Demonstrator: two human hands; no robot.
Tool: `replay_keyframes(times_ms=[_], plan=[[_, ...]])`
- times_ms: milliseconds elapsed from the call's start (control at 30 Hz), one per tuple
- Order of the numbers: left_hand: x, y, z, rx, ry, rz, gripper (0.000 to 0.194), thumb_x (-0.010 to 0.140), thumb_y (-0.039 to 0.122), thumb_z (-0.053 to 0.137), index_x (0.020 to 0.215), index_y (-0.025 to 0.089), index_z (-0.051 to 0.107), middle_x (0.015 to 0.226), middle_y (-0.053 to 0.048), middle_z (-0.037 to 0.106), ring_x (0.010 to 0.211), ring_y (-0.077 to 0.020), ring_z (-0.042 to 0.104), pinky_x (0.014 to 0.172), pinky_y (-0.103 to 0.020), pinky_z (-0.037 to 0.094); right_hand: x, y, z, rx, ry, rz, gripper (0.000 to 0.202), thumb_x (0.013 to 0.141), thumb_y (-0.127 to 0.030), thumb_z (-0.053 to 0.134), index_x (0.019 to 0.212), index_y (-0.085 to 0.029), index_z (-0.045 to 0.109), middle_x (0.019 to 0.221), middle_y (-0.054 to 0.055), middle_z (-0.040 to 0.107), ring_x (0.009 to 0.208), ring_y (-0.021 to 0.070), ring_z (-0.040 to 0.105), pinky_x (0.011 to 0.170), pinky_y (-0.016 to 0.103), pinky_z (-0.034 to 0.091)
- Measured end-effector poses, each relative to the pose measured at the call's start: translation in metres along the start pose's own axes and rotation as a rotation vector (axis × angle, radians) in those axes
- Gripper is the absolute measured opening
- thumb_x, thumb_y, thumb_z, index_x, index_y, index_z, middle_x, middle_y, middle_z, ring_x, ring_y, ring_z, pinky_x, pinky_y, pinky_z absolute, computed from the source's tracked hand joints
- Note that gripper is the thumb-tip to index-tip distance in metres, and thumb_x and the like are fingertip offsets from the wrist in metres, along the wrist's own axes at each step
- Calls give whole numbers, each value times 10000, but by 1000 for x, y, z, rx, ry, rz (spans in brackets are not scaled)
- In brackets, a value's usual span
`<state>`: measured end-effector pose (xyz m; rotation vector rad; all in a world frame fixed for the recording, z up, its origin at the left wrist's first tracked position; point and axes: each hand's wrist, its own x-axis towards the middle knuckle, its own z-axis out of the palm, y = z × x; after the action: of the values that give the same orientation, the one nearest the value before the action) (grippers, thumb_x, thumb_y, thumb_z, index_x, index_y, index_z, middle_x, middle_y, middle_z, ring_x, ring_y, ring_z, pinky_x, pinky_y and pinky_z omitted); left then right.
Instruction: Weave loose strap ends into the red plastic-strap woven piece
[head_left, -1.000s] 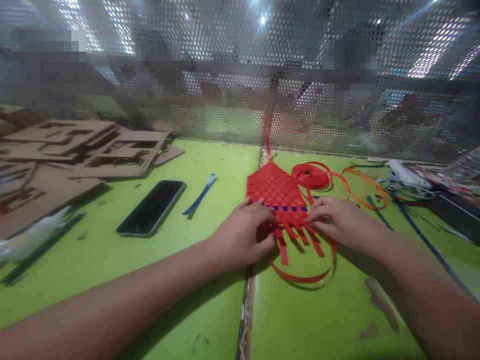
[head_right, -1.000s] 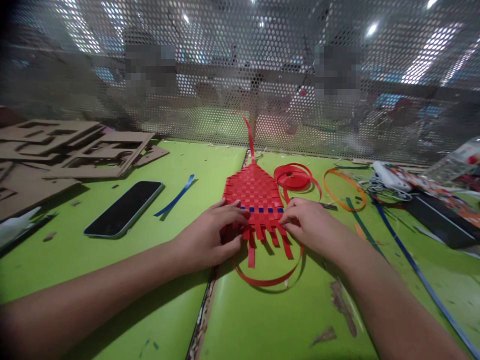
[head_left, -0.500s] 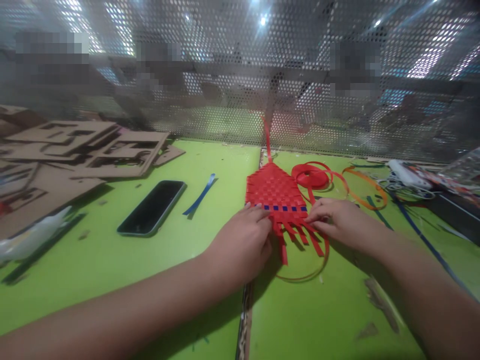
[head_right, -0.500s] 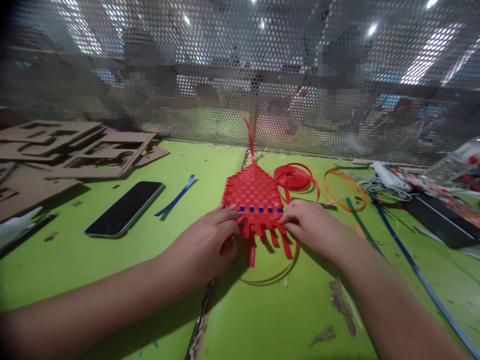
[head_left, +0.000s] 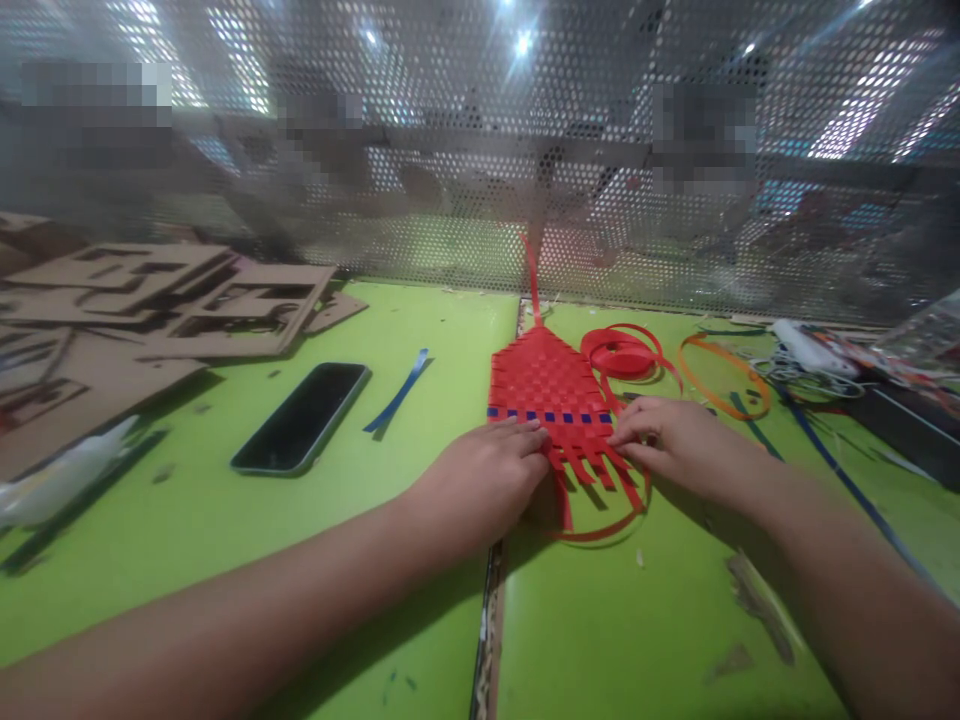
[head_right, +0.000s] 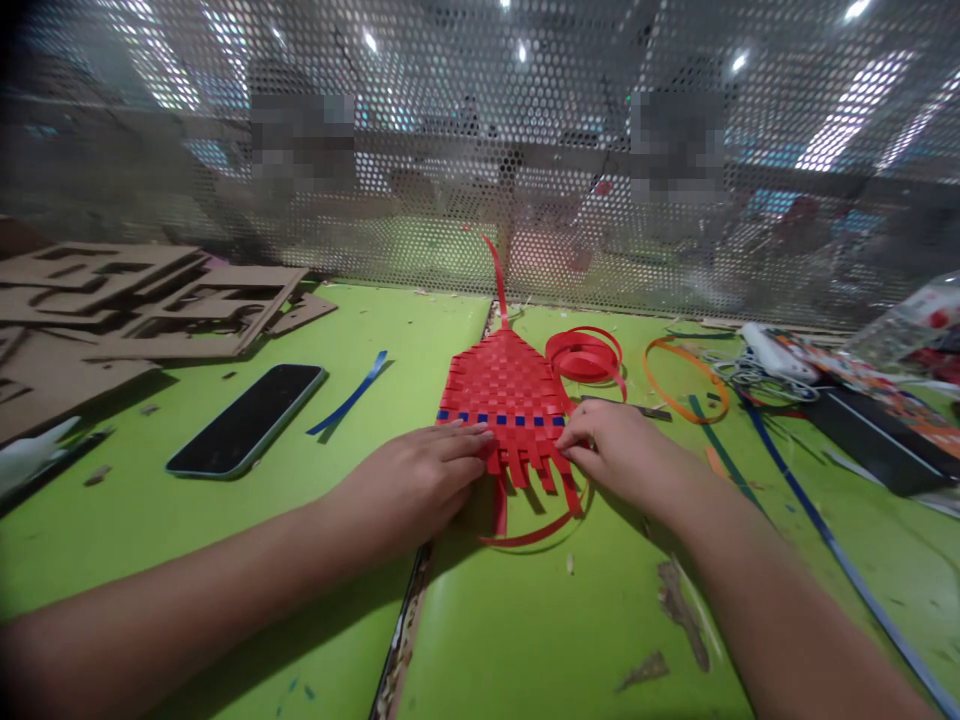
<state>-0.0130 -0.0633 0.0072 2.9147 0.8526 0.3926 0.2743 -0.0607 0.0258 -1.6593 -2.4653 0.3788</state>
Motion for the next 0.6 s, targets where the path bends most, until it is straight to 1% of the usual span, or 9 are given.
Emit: replay_keyframes(times_ms=[100, 233, 333, 533, 600], plan=[[2, -5, 1, -65, -38, -10, 244, 995, 88, 616, 1117, 122, 824, 1374, -139, 768, 1260, -305, 748, 1155, -488, 585, -1, 2, 0, 12, -13, -17, 251, 913, -157, 667, 947, -277, 885, 1091, 63, 823, 931, 245, 780, 845, 356, 588], [2, -7, 2, -100, -82, 2, 308, 964, 61, 613, 1190, 116, 816, 1430, -157, 733, 1327, -302, 712, 1195, -479, 548, -3, 6, 0, 19, -8, -39, 288, 910, -129, 655, 983, -282, 888, 1157, 59, 821, 969, 234, 780, 879, 347, 594], [2, -7, 1, -107, -108, -8, 326, 963, 63, 602, 1215, 108, 804, 1450, -162, 719, 1348, -296, 698, 1219, -476, 523, -3, 11, 0, 40, 7, -29, 290, 924, -140, 645, 982, -286, 889, 1149, 54, 823, 964, 227, 781, 887, 346, 595], [3, -8, 1, -134, -134, -39, 400, 948, 26, 583, 1277, 128, 788, 1486, -145, 696, 1367, -276, 686, 1223, -449, 519, -4, 19, -4, 170, -37, -51, 248, 999, -322, 648, 1050, -302, 890, 1130, 73, 810, 981, 240, 770, 872, 354, 590], [3, -9, 2, -144, -142, -47, 417, 950, 24, 577, 1299, 131, 780, 1494, -141, 691, 1378, -273, 678, 1224, -446, 517, -4, 21, -4, 197, -43, -35, 248, 1004, -347, 651, 1045, -306, 892, 1111, 75, 810, 971, 241, 766, 861, 356, 589]])
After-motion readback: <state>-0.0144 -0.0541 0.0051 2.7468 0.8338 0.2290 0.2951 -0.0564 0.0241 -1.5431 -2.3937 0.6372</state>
